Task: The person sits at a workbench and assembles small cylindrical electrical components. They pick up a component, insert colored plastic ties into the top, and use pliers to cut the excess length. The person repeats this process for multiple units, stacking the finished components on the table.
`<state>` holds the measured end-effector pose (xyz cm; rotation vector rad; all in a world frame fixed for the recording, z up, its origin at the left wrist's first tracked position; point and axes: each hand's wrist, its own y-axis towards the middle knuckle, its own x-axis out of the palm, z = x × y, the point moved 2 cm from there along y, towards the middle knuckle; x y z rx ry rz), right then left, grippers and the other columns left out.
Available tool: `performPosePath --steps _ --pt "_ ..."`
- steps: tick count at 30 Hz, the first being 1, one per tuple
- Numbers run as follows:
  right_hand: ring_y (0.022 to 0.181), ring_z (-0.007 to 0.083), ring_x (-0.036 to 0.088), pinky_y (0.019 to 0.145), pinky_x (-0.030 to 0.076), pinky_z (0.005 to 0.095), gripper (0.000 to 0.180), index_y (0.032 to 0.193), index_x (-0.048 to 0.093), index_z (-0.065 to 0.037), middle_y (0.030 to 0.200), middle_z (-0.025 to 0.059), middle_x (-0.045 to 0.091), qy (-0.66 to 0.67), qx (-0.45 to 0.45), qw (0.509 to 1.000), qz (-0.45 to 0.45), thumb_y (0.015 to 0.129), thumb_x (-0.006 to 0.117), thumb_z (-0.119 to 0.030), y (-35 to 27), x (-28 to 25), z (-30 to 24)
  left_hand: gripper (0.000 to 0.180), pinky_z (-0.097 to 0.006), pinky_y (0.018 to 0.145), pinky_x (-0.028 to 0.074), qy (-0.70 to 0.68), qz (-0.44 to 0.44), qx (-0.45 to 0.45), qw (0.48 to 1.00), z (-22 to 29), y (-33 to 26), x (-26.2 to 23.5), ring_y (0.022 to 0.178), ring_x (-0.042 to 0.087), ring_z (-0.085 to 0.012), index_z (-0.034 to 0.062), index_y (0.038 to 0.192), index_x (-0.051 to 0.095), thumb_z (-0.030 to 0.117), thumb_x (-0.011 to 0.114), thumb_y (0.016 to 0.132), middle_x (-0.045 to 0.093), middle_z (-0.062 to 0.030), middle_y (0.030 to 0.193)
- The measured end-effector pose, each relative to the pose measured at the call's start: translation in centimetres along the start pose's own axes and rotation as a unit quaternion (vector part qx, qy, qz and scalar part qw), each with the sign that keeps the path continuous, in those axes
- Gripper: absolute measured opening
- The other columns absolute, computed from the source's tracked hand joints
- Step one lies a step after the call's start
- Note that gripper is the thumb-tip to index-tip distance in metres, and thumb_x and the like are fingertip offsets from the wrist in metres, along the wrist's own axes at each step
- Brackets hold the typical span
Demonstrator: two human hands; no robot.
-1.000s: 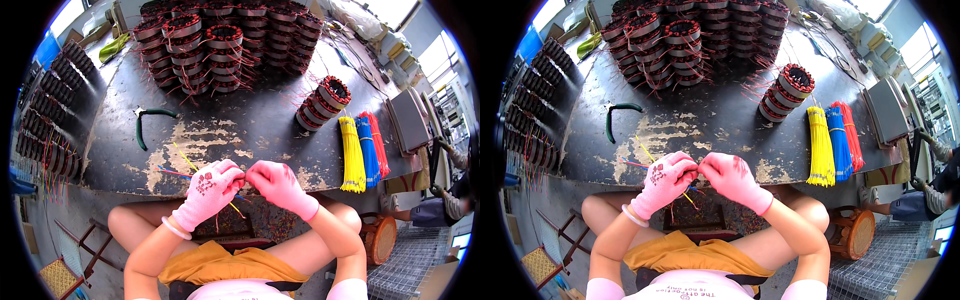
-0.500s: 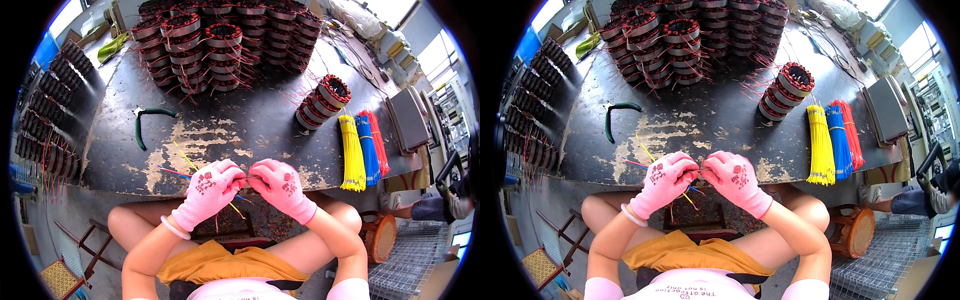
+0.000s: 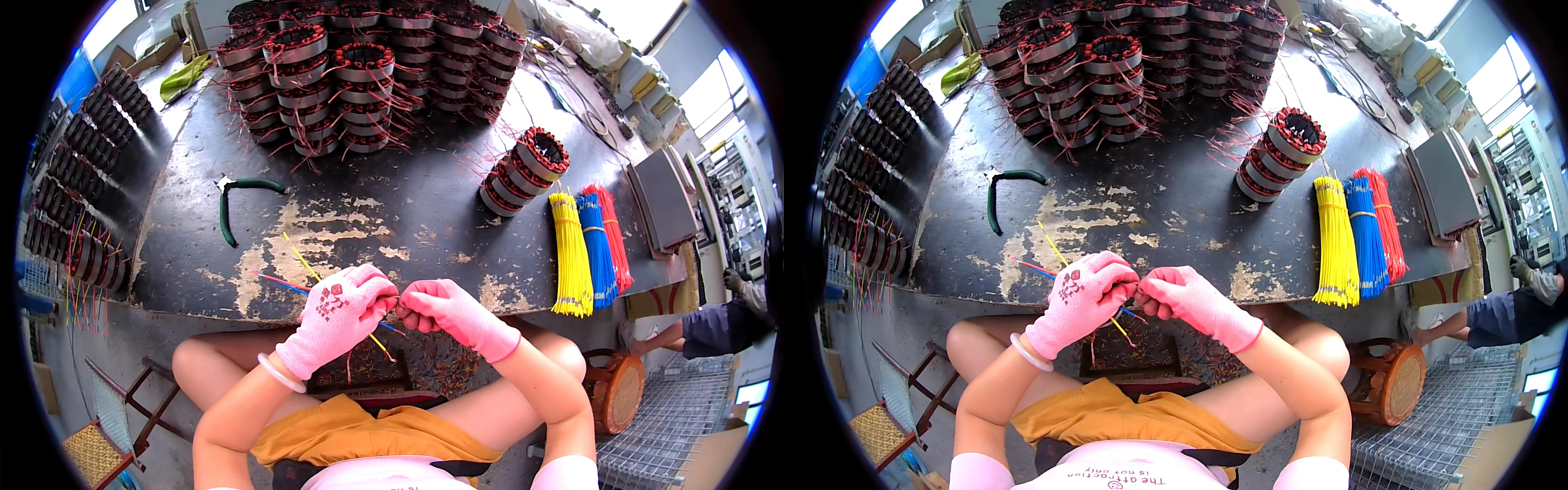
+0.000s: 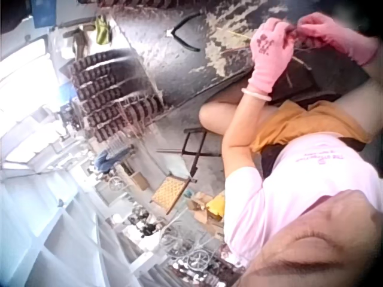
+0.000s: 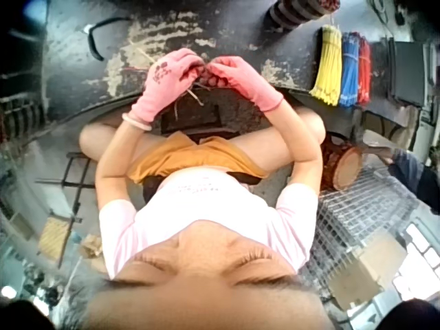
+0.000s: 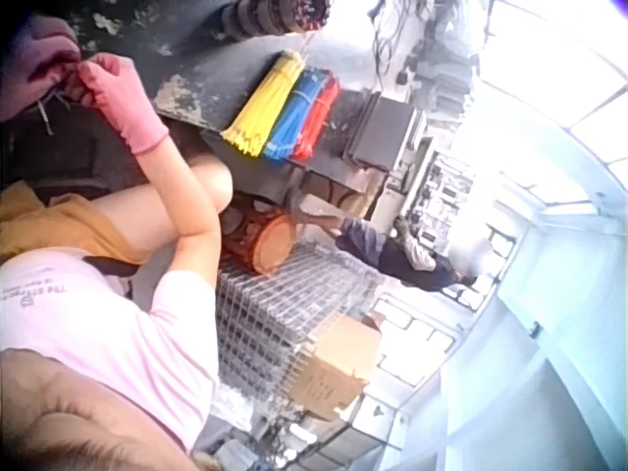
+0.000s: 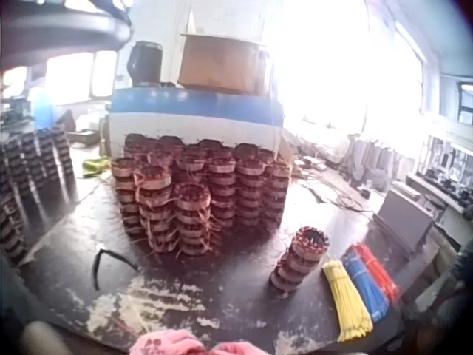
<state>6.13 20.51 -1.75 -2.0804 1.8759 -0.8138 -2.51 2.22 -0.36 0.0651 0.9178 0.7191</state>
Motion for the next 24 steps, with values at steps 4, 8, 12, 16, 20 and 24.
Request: performPosePath --steps 4,8,12,16,20,24 --pt "0.075 0.0221 0.064 0.067 0.051 0.0340 0.017 0.104 0.068 -0.007 0.095 0.0048 0.069 -0.510 -0.348 0.775 0.138 0.095 0.066 -0.022 -1.3 0.4 -1.3 0.013 -0.040 0.075 0.054 0.001 -0.001 -0.001 1.000 0.1 0.1 0.1 0.087 0.066 -0.0296 0.0091 0.097 0.070 0.011 0.072 0.084 0.066 -0.0063 0.096" --pt "0.074 0.0179 0.065 0.067 0.051 0.0321 0.016 0.098 0.068 -0.006 0.090 0.0054 0.069 -0.493 -0.328 0.793 0.142 0.096 0.063 -0.021 -0.7 0.7 -1.7 0.013 -0.040 0.074 0.054 0.012 -0.006 0.008 1.000 0.0 0.0 0.1 0.086 0.066 -0.0292 0.0092 0.096 0.069 0.011 0.072 0.084 0.066 -0.0061 0.096" --pt "0.074 0.0103 0.063 0.067 0.050 0.0275 0.023 0.097 0.068 -0.002 0.086 0.0033 0.070 -0.162 -0.055 0.981 0.088 0.099 0.059 -0.024 0.0 0.5 -1.1 0.012 -0.040 0.073 0.054 0.016 -0.008 0.017 1.000 0.1 -0.1 0.1 0.085 0.066 -0.0292 0.0094 0.095 0.069 0.010 0.072 0.083 0.066 -0.0059 0.095" --pt "0.075 0.0161 0.066 0.067 0.050 0.0279 0.020 0.101 0.070 -0.005 0.083 0.0062 0.069 -0.449 -0.254 0.825 0.229 0.089 0.074 -0.021 -1.5 1.2 -1.5 0.011 -0.040 0.073 0.054 -0.007 -0.004 0.008 1.000 0.1 0.0 0.0 0.084 0.066 -0.0295 0.0097 0.094 0.069 0.010 0.072 0.083 0.066 -0.0057 0.094" --pt "0.072 0.0162 0.063 0.066 0.049 0.0287 0.022 0.104 0.070 -0.006 0.085 0.0064 0.069 -0.606 -0.449 0.604 0.258 0.090 0.074 -0.022 -1.4 1.5 -1.5 0.010 -0.040 0.072 0.054 0.004 0.013 0.009 1.000 0.0 -0.1 0.2 0.084 0.065 -0.0294 0.0099 0.094 0.069 0.010 0.071 0.084 0.065 -0.0060 0.093" --pt "0.068 0.0105 0.061 0.064 0.050 0.0282 0.027 0.101 0.069 -0.006 0.082 0.0023 0.068 -0.036 -0.029 0.997 0.057 0.100 0.062 -0.031 -0.3 0.3 0.9 0.011 -0.040 0.072 0.054 0.000 -0.002 0.024 1.000 0.2 0.1 0.2 0.085 0.066 -0.0289 0.0099 0.095 0.069 0.009 0.072 0.084 0.066 -0.0054 0.093"
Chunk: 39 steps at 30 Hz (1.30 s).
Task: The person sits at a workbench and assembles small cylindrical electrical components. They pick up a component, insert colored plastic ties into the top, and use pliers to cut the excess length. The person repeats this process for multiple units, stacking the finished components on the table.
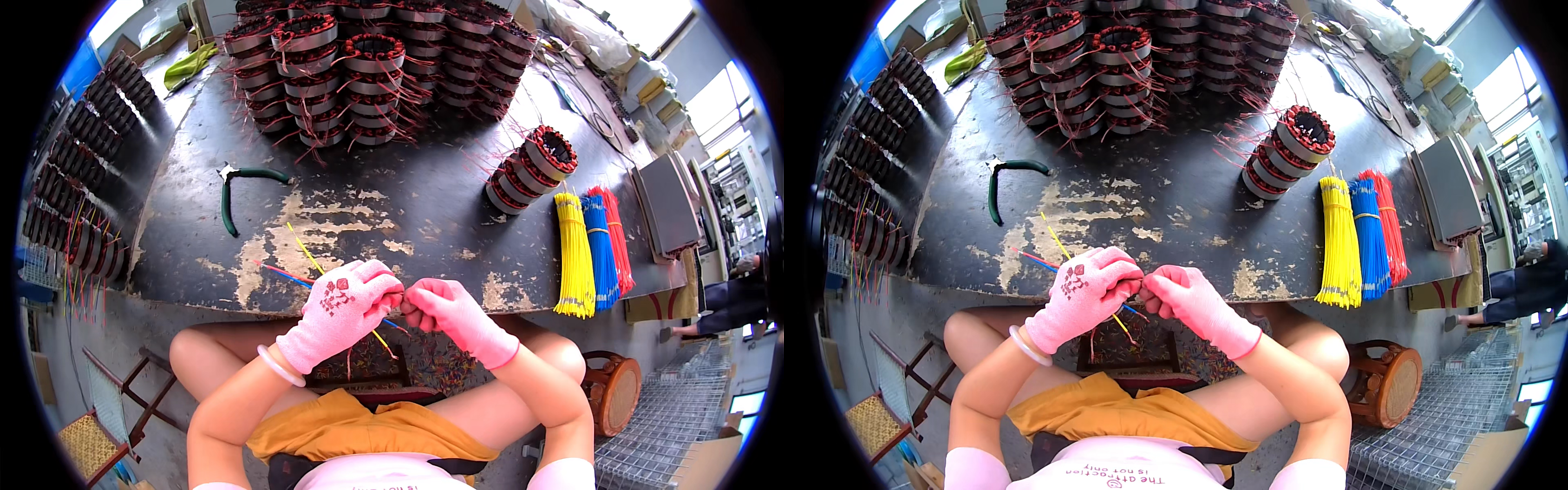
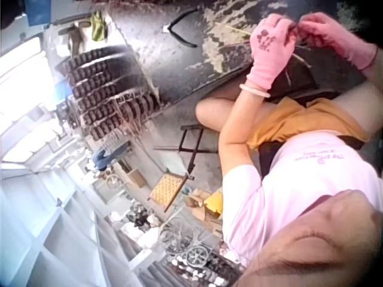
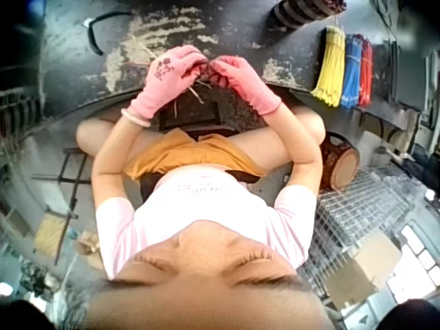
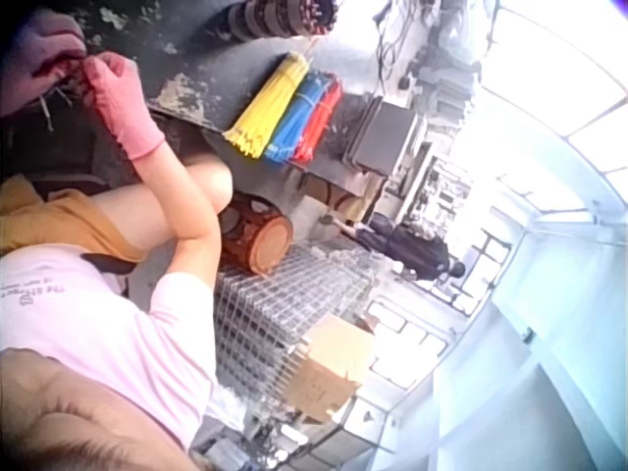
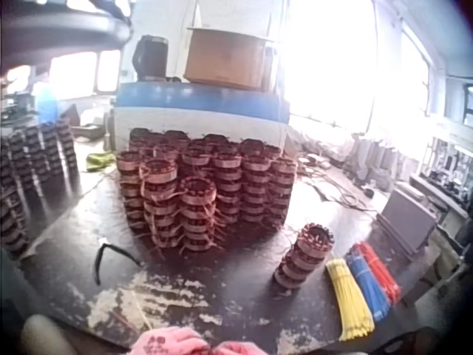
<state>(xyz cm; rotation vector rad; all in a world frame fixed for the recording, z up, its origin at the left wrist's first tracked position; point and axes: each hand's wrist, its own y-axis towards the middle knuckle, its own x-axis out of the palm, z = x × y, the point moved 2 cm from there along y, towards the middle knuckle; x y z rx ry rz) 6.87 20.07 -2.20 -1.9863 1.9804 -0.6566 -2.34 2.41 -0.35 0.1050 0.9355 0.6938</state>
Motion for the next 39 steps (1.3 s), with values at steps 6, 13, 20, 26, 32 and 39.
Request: performPosePath --steps 6,13,20,26,32,39 --pt "0.071 0.0210 0.064 0.064 0.050 0.0318 0.017 0.100 0.068 -0.005 0.085 0.0066 0.068 -0.386 -0.264 0.879 0.098 0.095 0.064 -0.020 -1.4 0.4 -2.3 0.010 -0.040 0.072 0.054 -0.004 -0.001 -0.011 1.000 -0.1 -0.2 -0.1 0.084 0.065 -0.0286 0.0100 0.094 0.068 0.009 0.071 0.085 0.065 -0.0050 0.093" --pt "0.074 0.0216 0.066 0.064 0.050 0.0309 0.016 0.099 0.066 -0.005 0.086 0.0056 0.069 -0.261 -0.149 0.953 0.048 0.098 0.060 -0.020 -0.3 -0.1 -1.8 0.011 -0.039 0.074 0.055 0.019 -0.018 0.009 1.000 0.1 0.1 -0.1 0.087 0.066 -0.0266 0.0111 0.096 0.068 0.013 0.070 0.085 0.065 -0.0038 0.093" --pt "0.074 0.0193 0.067 0.066 0.052 0.0358 0.030 0.095 0.070 -0.005 0.084 0.0084 0.070 -0.340 -0.060 0.933 0.103 0.101 0.059 -0.032 -4.5 -3.8 -3.2 0.010 -0.038 0.073 0.055 0.026 -0.005 -0.021 0.999 -0.6 -0.4 -1.0 0.085 0.066 -0.0262 0.0119 0.093 0.069 0.011 0.070 0.084 0.066 -0.0024 0.091" --pt "0.089 0.0165 0.063 0.076 0.049 0.0327 0.040 0.114 0.064 -0.015 0.105 -0.0018 0.064 -0.654 -0.426 0.580 0.233 0.079 0.077 -0.029 -1.8 1.3 -2.4 0.011 -0.039 0.075 0.053 0.030 -0.011 -0.035 0.999 -0.5 -0.2 -0.9 0.085 0.065 -0.0279 0.0114 0.094 0.070 0.010 0.070 0.083 0.067 -0.0035 0.093" --pt "0.073 0.0141 0.063 0.065 0.048 0.0271 0.021 0.106 0.069 -0.007 0.089 0.0015 0.069 -0.382 -0.243 0.882 0.132 0.091 0.073 -0.021 0.8 1.2 -0.5 0.009 -0.040 0.073 0.055 0.030 -0.014 -0.005 0.999 -0.6 0.0 -0.9 0.085 0.066 -0.0278 0.0108 0.094 0.068 0.013 0.070 0.086 0.066 -0.0044 0.092" --pt "0.078 0.0165 0.064 0.067 0.048 0.0287 0.017 0.103 0.068 -0.008 0.092 0.0043 0.068 -0.332 -0.224 0.912 0.083 0.095 0.067 -0.022 0.1 -0.3 -0.7 0.008 -0.040 0.072 0.055 0.024 -0.013 -0.006 1.000 -0.8 0.1 -0.8 0.085 0.065 -0.0273 0.0110 0.094 0.067 0.013 0.070 0.086 0.066 -0.0036 0.092"
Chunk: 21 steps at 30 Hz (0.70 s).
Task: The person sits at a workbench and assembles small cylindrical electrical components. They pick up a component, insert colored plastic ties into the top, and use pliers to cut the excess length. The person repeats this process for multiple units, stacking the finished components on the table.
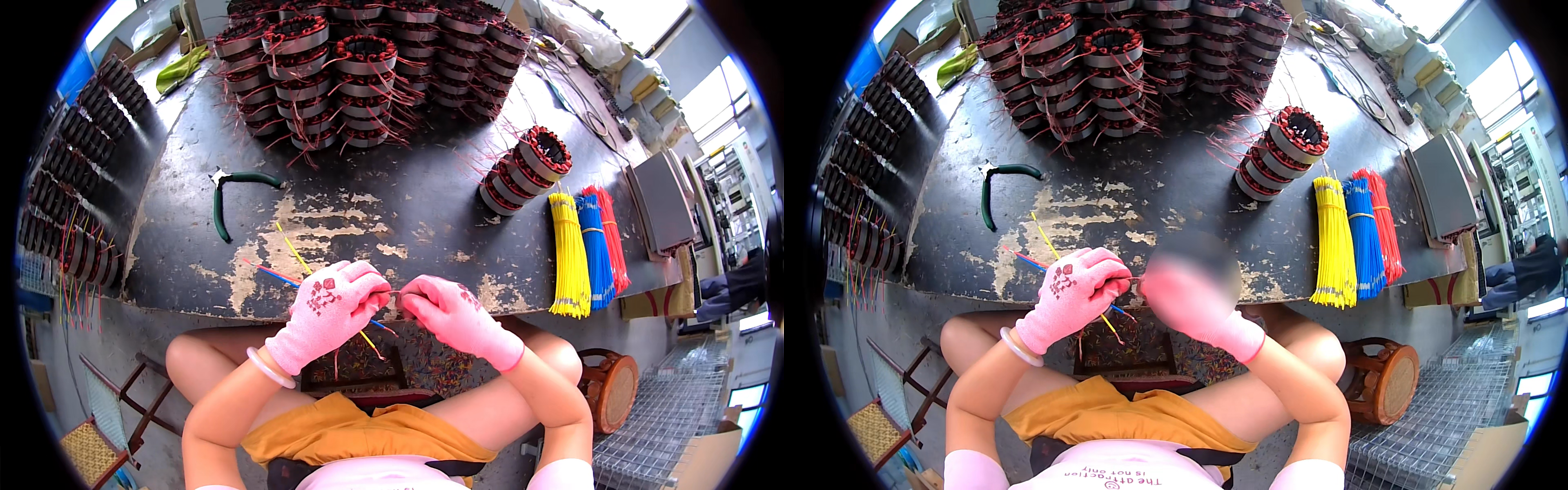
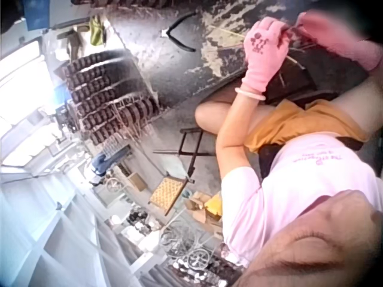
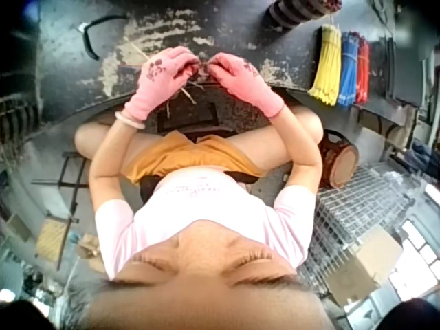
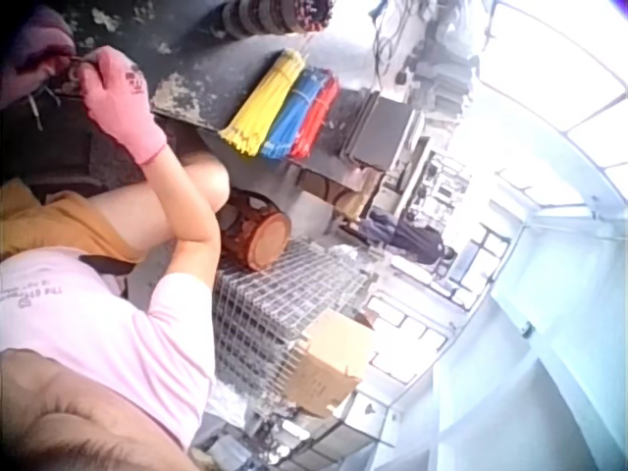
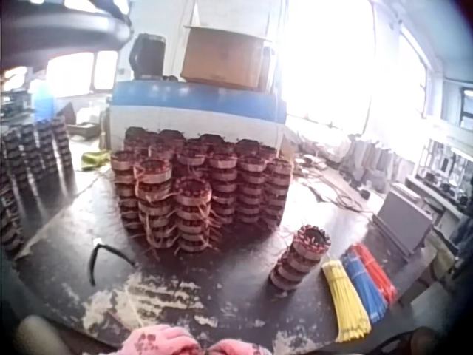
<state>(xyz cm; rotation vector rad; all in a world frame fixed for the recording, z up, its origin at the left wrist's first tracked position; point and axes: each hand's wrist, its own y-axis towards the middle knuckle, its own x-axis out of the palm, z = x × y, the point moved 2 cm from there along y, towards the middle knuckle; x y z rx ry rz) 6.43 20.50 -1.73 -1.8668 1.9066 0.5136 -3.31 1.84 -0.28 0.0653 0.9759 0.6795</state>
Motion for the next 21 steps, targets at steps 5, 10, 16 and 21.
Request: performPosePath --steps 5,10,16,21 --pt "0.077 0.0267 0.062 0.069 0.050 0.0373 0.021 0.103 0.066 -0.009 0.087 0.0065 0.063 -0.267 -0.271 0.922 0.077 0.085 0.073 -0.016 0.6 -0.2 -0.8 0.008 -0.040 0.073 0.054 0.006 0.000 0.003 1.000 0.1 0.1 0.0 0.085 0.065 -0.0273 0.0112 0.094 0.067 0.014 0.069 0.087 0.066 -0.0032 0.092" --pt "0.075 0.0111 0.062 0.065 0.048 0.0261 0.023 0.097 0.067 -0.003 0.087 -0.0002 0.068 0.275 0.084 0.958 -0.013 0.097 0.061 -0.025 0.7 1.4 1.9 0.008 -0.040 0.073 0.054 0.002 -0.004 0.015 1.000 0.1 0.3 -0.2 0.085 0.064 -0.0274 0.0113 0.095 0.067 0.013 0.069 0.087 0.066 -0.0033 0.091" --pt "0.075 0.0183 0.064 0.066 0.050 0.0290 0.022 0.102 0.067 -0.005 0.088 0.0031 0.068 -0.061 -0.101 0.991 0.070 0.090 0.071 -0.023 0.7 -0.7 0.4 0.010 -0.040 0.072 0.054 0.003 0.004 0.001 1.000 -0.2 0.0 0.0 0.084 0.065 -0.0278 0.0107 0.095 0.067 0.013 0.071 0.086 0.066 -0.0042 0.091" --pt "0.080 0.0225 0.063 0.070 0.049 0.0369 0.024 0.096 0.066 -0.014 0.088 0.0024 0.064 -0.302 -0.246 0.911 0.133 0.078 0.080 -0.022 0.3 0.3 -0.3 0.007 -0.040 0.073 0.054 0.007 0.006 -0.003 1.000 0.0 0.1 0.3 0.085 0.066 -0.0278 0.0104 0.092 0.068 0.012 0.070 0.085 0.066 -0.0044 0.091"
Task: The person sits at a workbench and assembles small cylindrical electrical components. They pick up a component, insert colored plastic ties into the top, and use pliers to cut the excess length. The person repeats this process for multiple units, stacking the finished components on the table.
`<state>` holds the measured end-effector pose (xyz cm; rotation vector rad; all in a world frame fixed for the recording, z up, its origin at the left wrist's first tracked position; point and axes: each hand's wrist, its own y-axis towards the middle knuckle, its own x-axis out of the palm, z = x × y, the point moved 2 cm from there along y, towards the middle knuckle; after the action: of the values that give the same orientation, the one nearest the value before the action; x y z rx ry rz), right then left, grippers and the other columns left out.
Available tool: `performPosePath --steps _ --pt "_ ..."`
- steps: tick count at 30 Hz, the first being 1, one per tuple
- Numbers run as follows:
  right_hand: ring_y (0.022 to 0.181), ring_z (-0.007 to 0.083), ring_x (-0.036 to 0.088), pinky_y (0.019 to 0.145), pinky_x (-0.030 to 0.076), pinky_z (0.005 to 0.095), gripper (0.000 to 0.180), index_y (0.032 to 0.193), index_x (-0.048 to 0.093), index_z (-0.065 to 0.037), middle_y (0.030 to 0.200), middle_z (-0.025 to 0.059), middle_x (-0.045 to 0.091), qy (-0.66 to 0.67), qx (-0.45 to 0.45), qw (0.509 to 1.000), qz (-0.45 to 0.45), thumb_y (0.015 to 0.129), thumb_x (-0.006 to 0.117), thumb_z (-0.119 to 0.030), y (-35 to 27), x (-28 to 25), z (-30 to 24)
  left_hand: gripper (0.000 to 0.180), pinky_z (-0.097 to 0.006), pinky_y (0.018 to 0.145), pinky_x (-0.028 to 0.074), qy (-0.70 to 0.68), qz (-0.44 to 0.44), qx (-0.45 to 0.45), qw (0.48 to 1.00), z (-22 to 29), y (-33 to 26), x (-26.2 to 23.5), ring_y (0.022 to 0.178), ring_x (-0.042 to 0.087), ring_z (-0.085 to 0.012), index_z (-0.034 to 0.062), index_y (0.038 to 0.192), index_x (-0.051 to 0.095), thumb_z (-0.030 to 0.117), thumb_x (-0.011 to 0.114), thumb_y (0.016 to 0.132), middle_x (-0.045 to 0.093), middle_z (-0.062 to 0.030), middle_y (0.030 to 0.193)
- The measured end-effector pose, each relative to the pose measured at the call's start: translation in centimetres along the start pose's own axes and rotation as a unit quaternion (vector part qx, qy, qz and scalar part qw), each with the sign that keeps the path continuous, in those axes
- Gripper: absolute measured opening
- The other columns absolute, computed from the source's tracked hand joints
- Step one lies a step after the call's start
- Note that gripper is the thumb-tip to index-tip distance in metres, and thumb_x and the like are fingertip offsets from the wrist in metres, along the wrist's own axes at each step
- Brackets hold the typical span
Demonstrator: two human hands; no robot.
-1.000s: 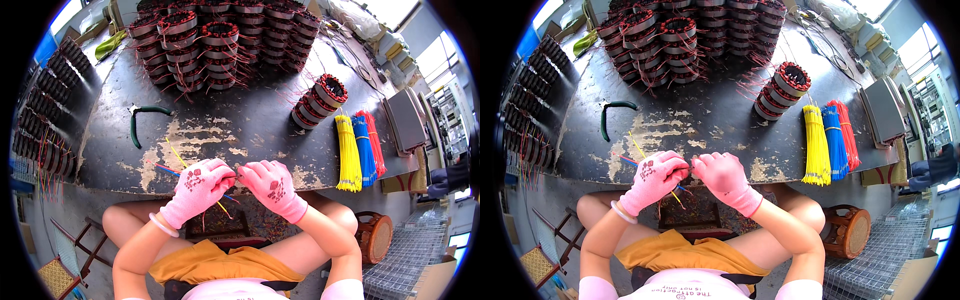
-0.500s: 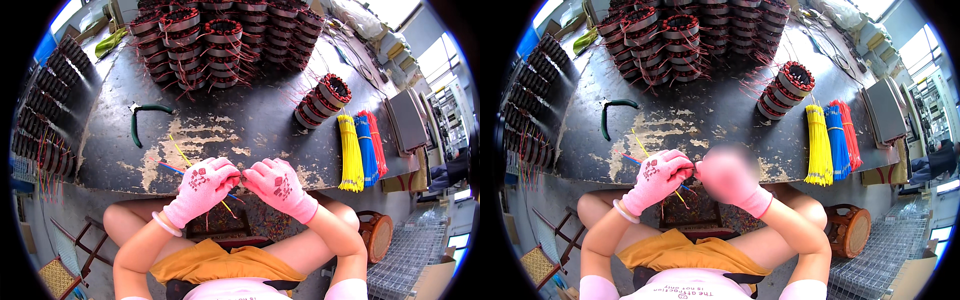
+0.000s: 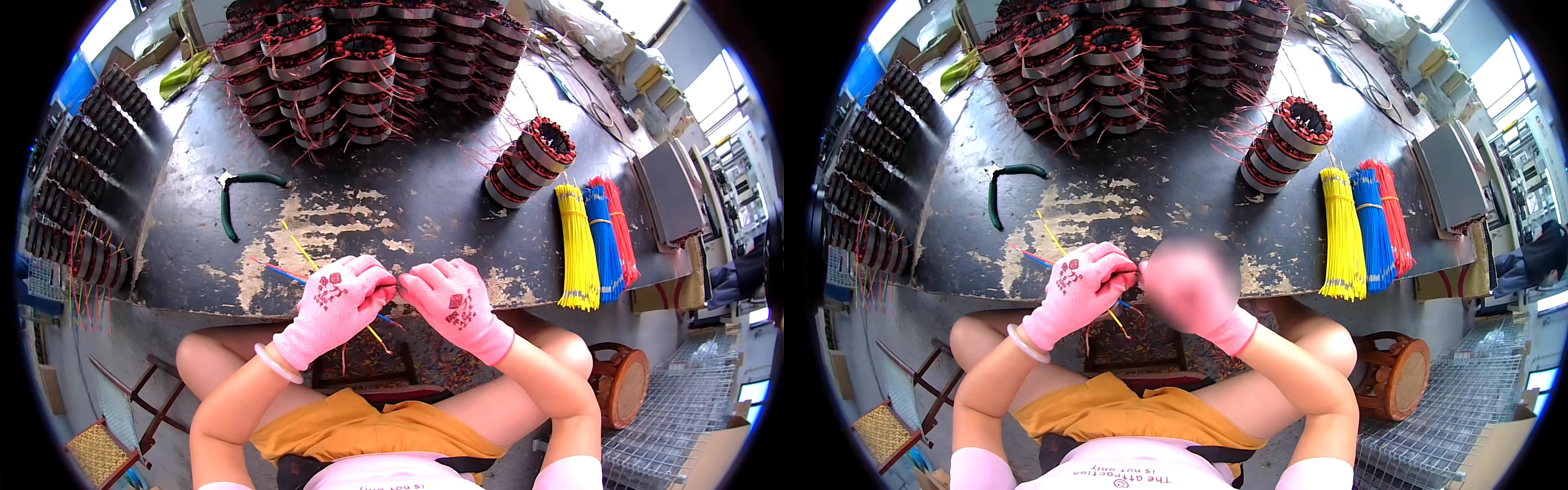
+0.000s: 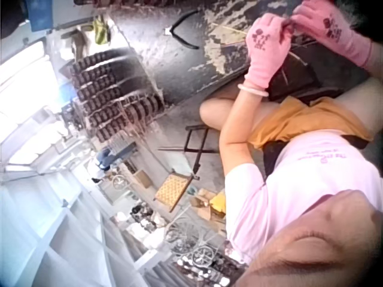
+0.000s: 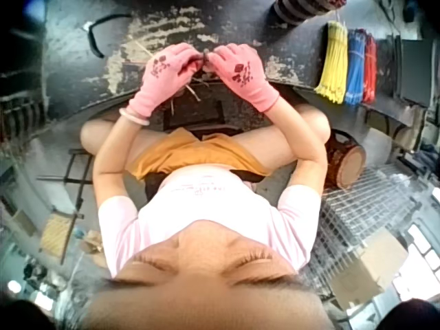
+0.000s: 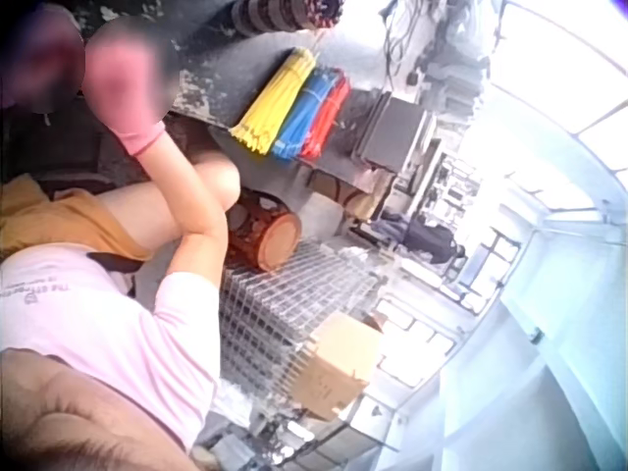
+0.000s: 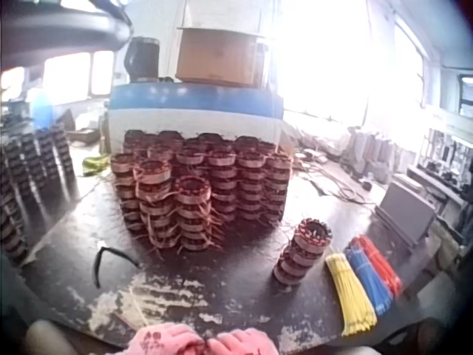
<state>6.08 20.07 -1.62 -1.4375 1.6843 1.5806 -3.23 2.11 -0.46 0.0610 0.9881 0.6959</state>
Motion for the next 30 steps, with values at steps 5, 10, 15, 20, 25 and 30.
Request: performPosePath --steps 5,10,15,20,25,30 --pt "0.076 0.0247 0.063 0.067 0.048 0.0405 0.012 0.083 0.066 -0.013 0.078 0.0018 0.061 -0.014 0.075 0.997 -0.003 0.081 0.076 -0.018 -0.7 -1.8 1.2 0.009 -0.040 0.076 0.053 -0.006 -0.004 -0.020 1.000 0.0 -0.1 -0.2 0.087 0.066 -0.0282 0.0095 0.093 0.069 0.010 0.068 0.085 0.067 -0.0045 0.092" --pt "0.076 0.0089 0.062 0.070 0.051 0.0302 0.029 0.096 0.069 0.001 0.087 0.0040 0.072 0.322 0.218 0.918 -0.077 0.093 0.074 -0.028 1.2 0.6 0.8 0.014 -0.041 0.082 0.054 0.014 -0.060 -0.021 0.998 0.2 -0.1 -0.7 0.097 0.066 -0.0311 0.0066 0.102 0.068 0.010 0.065 0.088 0.067 -0.0081 0.105" --pt "0.071 0.0060 0.054 0.065 0.047 0.0273 0.029 0.091 0.069 0.001 0.075 -0.0003 0.065 0.356 0.211 0.902 -0.123 0.092 0.076 -0.027 2.9 0.9 0.6 0.038 -0.042 0.102 0.049 0.037 -0.058 -0.014 0.998 0.5 -0.9 -5.5 0.121 0.059 -0.0356 0.0040 0.128 0.062 0.009 0.063 0.091 0.060 -0.0160 0.136" --pt "0.069 0.0059 0.054 0.063 0.047 0.0279 0.028 0.088 0.069 0.001 0.073 0.0007 0.066 0.358 0.195 0.910 -0.081 0.092 0.077 -0.026 3.1 1.4 0.7 0.059 -0.050 0.121 0.030 0.097 -0.122 0.017 0.988 0.0 -2.3 -9.5 0.141 0.044 -0.0374 0.0070 0.139 0.058 0.020 0.073 0.083 0.051 -0.0171 0.149" --pt "0.070 0.0066 0.056 0.065 0.049 0.0290 0.027 0.094 0.071 0.001 0.073 0.0025 0.067 0.279 0.301 0.892 -0.190 0.093 0.076 -0.026 3.9 1.0 0.3 0.094 -0.051 0.125 0.024 0.120 -0.148 0.039 0.981 0.0 -2.9 -7.2 0.144 0.039 -0.0368 0.0103 0.147 0.050 0.042 0.085 0.066 0.046 -0.0206 0.152" --pt "0.078 0.0260 0.071 0.069 0.053 0.0372 0.026 0.099 0.073 -0.006 0.086 0.0126 0.072 0.208 0.253 0.941 -0.082 0.095 0.069 -0.031 6.5 -0.7 0.1 0.094 -0.051 0.123 0.028 0.118 -0.088 0.063 0.987 -1.5 -3.4 -4.8 0.132 0.051 -0.0352 0.0075 0.146 0.051 0.045 0.085 0.067 0.053 -0.0198 0.141"
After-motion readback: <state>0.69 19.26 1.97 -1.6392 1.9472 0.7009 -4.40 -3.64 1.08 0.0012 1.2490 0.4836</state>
